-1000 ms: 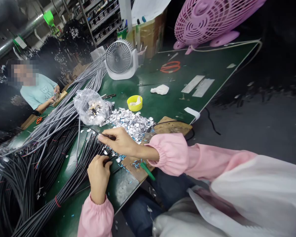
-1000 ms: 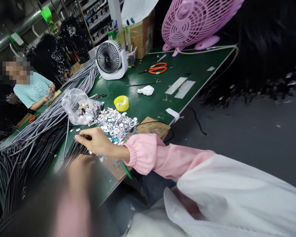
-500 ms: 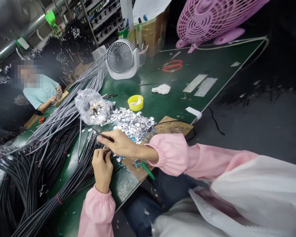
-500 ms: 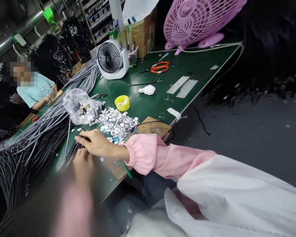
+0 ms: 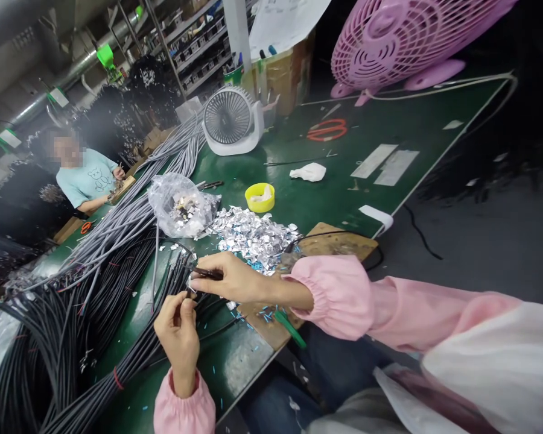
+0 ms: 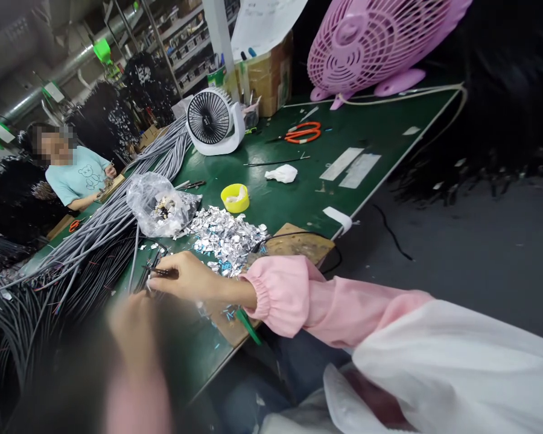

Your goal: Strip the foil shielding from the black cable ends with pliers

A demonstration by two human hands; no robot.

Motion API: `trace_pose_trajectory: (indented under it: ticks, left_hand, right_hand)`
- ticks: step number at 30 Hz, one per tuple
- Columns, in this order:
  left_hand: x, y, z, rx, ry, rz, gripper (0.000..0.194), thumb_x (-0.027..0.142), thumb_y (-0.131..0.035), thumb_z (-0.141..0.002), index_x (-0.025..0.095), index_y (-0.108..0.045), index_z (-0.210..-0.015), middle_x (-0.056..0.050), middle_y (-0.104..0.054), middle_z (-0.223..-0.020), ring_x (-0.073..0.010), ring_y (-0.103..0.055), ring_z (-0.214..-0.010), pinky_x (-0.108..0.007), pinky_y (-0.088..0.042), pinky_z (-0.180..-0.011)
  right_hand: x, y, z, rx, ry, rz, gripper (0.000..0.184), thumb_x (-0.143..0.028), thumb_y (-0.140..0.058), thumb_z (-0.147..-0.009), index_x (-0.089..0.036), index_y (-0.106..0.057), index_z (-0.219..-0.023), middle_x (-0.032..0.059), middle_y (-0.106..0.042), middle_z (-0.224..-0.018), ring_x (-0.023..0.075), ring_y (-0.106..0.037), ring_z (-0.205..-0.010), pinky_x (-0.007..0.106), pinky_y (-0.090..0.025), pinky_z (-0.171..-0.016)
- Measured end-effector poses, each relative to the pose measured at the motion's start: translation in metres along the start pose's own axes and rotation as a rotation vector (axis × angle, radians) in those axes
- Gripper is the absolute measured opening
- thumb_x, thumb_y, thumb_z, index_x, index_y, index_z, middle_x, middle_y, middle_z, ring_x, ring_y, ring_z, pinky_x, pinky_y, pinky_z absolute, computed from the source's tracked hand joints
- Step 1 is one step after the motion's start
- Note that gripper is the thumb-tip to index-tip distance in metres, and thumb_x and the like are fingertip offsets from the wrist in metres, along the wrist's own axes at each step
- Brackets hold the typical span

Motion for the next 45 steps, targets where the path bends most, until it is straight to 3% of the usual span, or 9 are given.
trace_pose_trajectory:
  ticks: [5,12,18,23,28,31,35,42,45]
  left_hand:
    - [-0.002,0.001,0.002,0.001,0.034,0.059,0.022,0.027,-0.049,-0.077,0.015,-0.061,-0.062,-0.001,-0.055,-0.054,-0.0090,-0.047,-0.042,-0.019,-0.033,-0.038]
    - [-0.007,-0.003,0.004,-0.070,0.086,0.136,0.025,0.031,-0.047,-0.081,0.015,-0.063,-0.070,-0.001,-0.056,-0.058,-0.0071,-0.041,-0.035,-0.021,-0.030,-0.034]
    - [0.001,-0.004,0.004,-0.056,-0.041,-0.046,0.024,0.028,-0.049,-0.080,0.015,-0.065,-0.067,-0.001,-0.056,-0.055,-0.0100,-0.050,-0.045,-0.020,-0.038,-0.042]
    - [0.003,-0.005,0.006,-0.008,-0.122,-0.144,0.024,0.030,-0.051,-0.081,0.015,-0.065,-0.070,-0.004,-0.062,-0.062,-0.0131,-0.058,-0.055,-0.022,-0.043,-0.050]
    - [0.004,-0.004,0.007,0.039,-0.150,-0.144,0.020,0.029,-0.053,-0.081,0.015,-0.063,-0.071,-0.003,-0.063,-0.063,-0.0130,-0.058,-0.056,-0.022,-0.044,-0.051]
    - [0.006,-0.003,0.007,0.052,-0.179,-0.151,0.019,0.028,-0.052,-0.082,0.016,-0.062,-0.072,-0.002,-0.062,-0.063,-0.0126,-0.058,-0.055,-0.022,-0.043,-0.051]
    - [0.011,-0.006,0.009,0.034,-0.254,-0.214,0.020,0.025,-0.051,-0.082,0.016,-0.060,-0.066,-0.001,-0.058,-0.057,-0.0109,-0.053,-0.049,-0.021,-0.039,-0.047]
    - [0.015,-0.007,0.009,0.086,-0.327,-0.271,0.017,0.021,-0.051,-0.083,0.016,-0.060,-0.070,-0.001,-0.059,-0.058,-0.0103,-0.051,-0.047,-0.021,-0.039,-0.047]
    - [0.015,-0.009,0.009,0.079,-0.344,-0.281,0.017,0.020,-0.049,-0.085,0.015,-0.062,-0.076,-0.003,-0.061,-0.061,-0.0114,-0.054,-0.050,-0.022,-0.040,-0.049]
  right_hand:
    - [0.001,-0.001,0.001,0.019,-0.016,-0.059,0.019,-0.024,-0.056,-0.073,-0.011,-0.057,-0.059,-0.0039,-0.044,-0.054,0.0065,-0.038,-0.052,0.019,-0.029,-0.049]
    - [-0.007,0.002,0.004,0.105,0.130,-0.002,0.021,-0.012,-0.053,-0.068,-0.013,-0.047,-0.048,-0.0052,-0.036,-0.049,0.0053,-0.033,-0.048,0.019,-0.027,-0.047]
    - [-0.007,0.002,0.004,0.124,0.149,0.048,0.021,-0.020,-0.060,-0.071,-0.012,-0.056,-0.052,-0.0037,-0.043,-0.052,0.0050,-0.036,-0.047,0.018,-0.028,-0.045]
    - [-0.003,0.003,0.003,0.159,0.180,0.177,0.013,-0.011,-0.058,-0.067,-0.012,-0.059,-0.054,-0.0035,-0.048,-0.052,0.0050,-0.038,-0.048,0.019,-0.031,-0.049]
    - [-0.004,0.004,0.003,0.125,0.141,0.169,0.007,-0.009,-0.058,-0.063,-0.012,-0.063,-0.059,-0.0026,-0.051,-0.054,0.0059,-0.041,-0.050,0.018,-0.032,-0.050]
    - [-0.002,0.004,0.002,0.090,0.064,0.103,0.012,-0.012,-0.056,-0.068,-0.012,-0.062,-0.059,-0.0027,-0.050,-0.053,0.0057,-0.040,-0.049,0.018,-0.030,-0.048]
    - [0.000,0.002,0.001,0.033,-0.013,0.057,0.030,-0.030,-0.055,-0.078,-0.011,-0.059,-0.055,-0.0040,-0.043,-0.048,0.0051,-0.035,-0.046,0.018,-0.027,-0.045]
    - [0.000,0.004,0.001,0.075,0.091,0.223,0.031,-0.032,-0.058,-0.079,-0.011,-0.062,-0.057,-0.0028,-0.048,-0.049,0.0052,-0.038,-0.047,0.019,-0.027,-0.048]
    - [0.000,0.004,0.002,0.090,0.219,0.289,0.026,-0.028,-0.057,-0.081,-0.012,-0.062,-0.060,-0.0011,-0.053,-0.054,0.0065,-0.043,-0.050,0.019,-0.030,-0.050]
Point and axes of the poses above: each hand's wrist, its own z-axis away from the middle knuckle, its own y-axis out of the back of the hand, x = y × z, the point moved 2 cm from there along -z, towards the middle knuckle
